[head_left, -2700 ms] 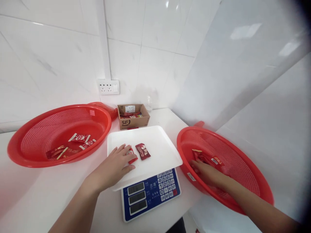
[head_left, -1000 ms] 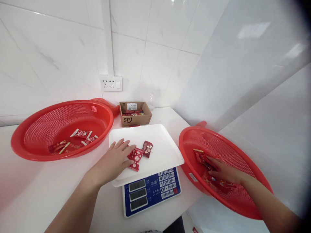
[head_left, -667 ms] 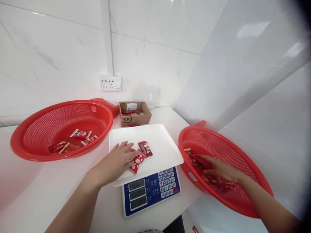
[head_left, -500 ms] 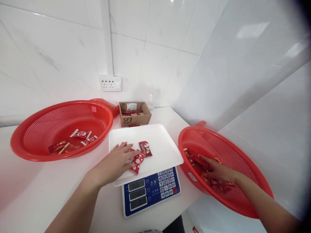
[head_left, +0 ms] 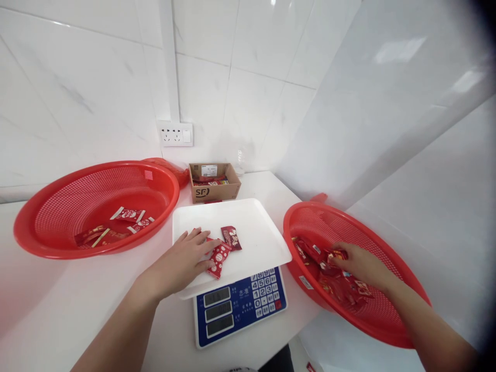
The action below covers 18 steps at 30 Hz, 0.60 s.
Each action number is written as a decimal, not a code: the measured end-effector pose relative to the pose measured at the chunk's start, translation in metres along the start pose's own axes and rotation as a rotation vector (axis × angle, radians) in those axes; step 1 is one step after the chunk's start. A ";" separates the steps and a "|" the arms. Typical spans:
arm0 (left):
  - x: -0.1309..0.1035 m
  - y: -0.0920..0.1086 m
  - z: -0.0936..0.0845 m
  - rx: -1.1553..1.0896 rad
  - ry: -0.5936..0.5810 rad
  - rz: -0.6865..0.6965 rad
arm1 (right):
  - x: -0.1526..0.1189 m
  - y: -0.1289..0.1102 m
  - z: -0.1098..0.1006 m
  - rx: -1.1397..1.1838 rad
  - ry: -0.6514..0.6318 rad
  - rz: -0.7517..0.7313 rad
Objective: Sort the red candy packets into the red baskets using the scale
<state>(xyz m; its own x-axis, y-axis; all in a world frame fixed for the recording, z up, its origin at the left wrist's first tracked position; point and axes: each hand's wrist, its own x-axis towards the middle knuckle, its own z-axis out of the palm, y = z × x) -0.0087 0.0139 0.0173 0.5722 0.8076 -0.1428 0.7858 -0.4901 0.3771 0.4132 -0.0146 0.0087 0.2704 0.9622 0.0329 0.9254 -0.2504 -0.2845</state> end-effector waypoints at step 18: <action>-0.001 0.000 0.000 -0.001 0.004 0.004 | -0.045 -0.153 0.038 0.436 0.000 -0.359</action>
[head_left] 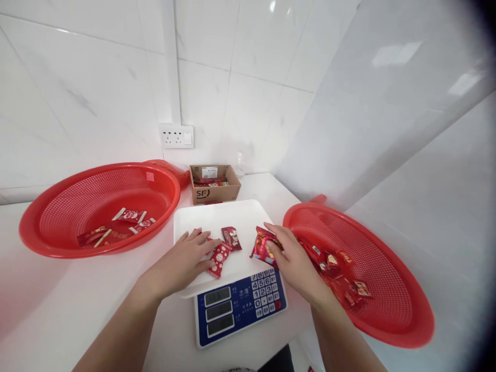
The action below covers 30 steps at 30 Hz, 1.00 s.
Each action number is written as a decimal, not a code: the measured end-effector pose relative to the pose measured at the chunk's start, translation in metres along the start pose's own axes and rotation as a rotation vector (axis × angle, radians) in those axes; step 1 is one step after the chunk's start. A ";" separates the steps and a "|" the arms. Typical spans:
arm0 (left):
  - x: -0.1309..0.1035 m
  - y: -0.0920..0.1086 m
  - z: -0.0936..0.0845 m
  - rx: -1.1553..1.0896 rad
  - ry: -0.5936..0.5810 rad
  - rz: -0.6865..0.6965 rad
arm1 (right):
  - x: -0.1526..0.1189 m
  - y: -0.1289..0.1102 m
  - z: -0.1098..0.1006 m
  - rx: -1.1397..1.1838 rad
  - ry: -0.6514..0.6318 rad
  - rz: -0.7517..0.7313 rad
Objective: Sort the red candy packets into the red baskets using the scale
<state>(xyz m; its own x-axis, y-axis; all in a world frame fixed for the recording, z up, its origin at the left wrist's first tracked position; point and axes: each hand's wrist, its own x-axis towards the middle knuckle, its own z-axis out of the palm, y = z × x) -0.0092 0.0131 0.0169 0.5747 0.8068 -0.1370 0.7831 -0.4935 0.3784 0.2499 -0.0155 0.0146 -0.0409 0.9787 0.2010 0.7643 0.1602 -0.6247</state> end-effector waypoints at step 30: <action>0.008 -0.001 0.004 -0.110 0.222 0.060 | 0.030 -0.036 0.044 -0.118 -0.246 -0.156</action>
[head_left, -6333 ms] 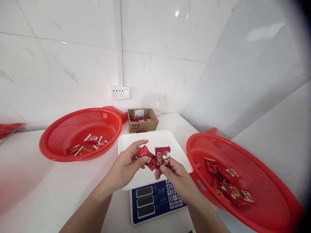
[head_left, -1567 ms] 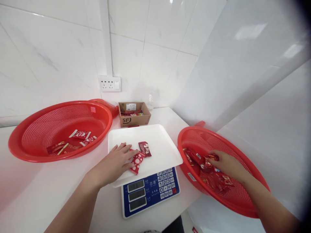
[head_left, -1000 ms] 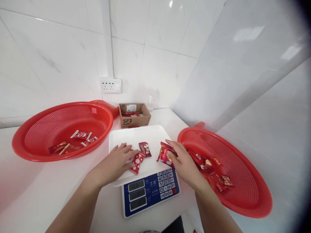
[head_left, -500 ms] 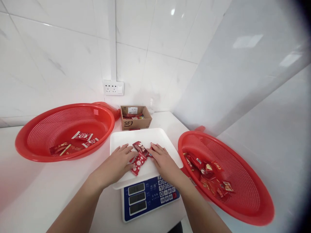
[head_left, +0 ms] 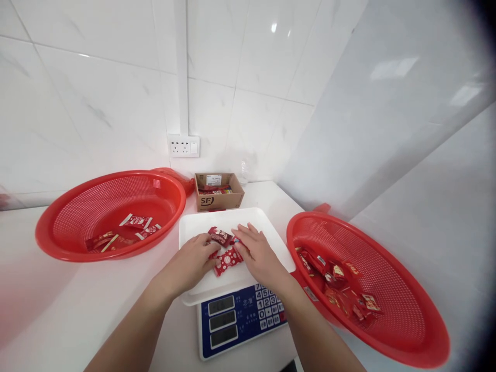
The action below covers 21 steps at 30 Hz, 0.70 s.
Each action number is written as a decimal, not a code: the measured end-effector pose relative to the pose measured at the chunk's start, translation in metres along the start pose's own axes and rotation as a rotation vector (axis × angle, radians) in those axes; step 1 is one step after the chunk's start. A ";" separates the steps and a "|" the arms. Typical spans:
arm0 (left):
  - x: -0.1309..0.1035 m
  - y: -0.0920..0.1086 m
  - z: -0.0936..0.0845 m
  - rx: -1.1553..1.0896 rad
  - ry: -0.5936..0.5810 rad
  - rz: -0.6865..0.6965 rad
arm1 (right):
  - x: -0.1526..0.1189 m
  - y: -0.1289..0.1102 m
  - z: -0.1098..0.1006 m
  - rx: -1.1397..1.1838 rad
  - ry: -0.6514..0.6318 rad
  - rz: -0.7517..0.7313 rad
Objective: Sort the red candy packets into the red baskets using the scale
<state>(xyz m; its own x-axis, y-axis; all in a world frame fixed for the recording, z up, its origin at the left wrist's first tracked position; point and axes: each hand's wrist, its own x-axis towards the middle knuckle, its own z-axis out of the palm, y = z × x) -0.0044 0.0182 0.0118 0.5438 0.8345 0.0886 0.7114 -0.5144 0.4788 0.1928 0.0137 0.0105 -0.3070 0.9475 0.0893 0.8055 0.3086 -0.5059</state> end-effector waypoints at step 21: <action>-0.004 0.004 -0.008 -0.038 -0.011 -0.044 | -0.005 0.009 0.010 -0.084 0.022 -0.126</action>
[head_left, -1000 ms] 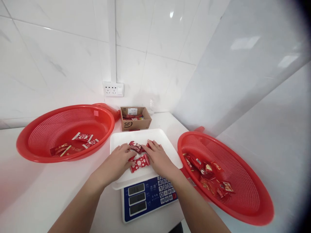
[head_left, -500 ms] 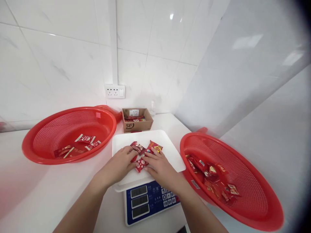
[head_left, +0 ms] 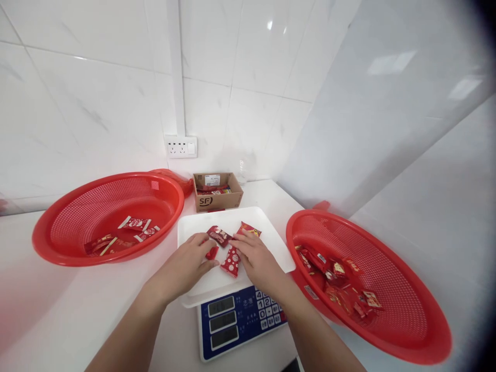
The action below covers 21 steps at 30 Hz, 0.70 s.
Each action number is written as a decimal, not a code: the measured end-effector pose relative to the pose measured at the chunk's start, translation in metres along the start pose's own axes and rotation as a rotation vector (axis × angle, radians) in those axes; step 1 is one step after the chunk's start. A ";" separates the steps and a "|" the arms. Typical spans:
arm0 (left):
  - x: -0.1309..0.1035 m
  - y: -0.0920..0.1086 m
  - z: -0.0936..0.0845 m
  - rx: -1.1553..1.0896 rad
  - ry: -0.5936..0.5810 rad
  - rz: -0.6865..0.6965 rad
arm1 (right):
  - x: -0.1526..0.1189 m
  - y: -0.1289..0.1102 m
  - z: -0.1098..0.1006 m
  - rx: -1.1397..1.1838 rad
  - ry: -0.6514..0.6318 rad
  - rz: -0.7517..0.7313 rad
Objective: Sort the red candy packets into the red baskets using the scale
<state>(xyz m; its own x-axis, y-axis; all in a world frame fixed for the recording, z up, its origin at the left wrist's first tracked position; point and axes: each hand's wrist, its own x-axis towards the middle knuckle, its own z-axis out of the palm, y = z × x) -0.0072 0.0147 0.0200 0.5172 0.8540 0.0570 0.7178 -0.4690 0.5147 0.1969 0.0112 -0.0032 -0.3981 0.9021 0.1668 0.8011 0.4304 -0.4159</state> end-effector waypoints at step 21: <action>0.008 -0.013 0.013 0.132 0.028 0.063 | 0.004 -0.003 -0.011 -0.073 -0.200 0.180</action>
<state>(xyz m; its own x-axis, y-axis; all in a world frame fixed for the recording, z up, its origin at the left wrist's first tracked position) -0.0063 0.0246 0.0032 0.5514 0.8269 0.1104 0.7402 -0.5459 0.3926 0.1983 0.0141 0.0087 -0.3206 0.9432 -0.0870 0.8942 0.2711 -0.3562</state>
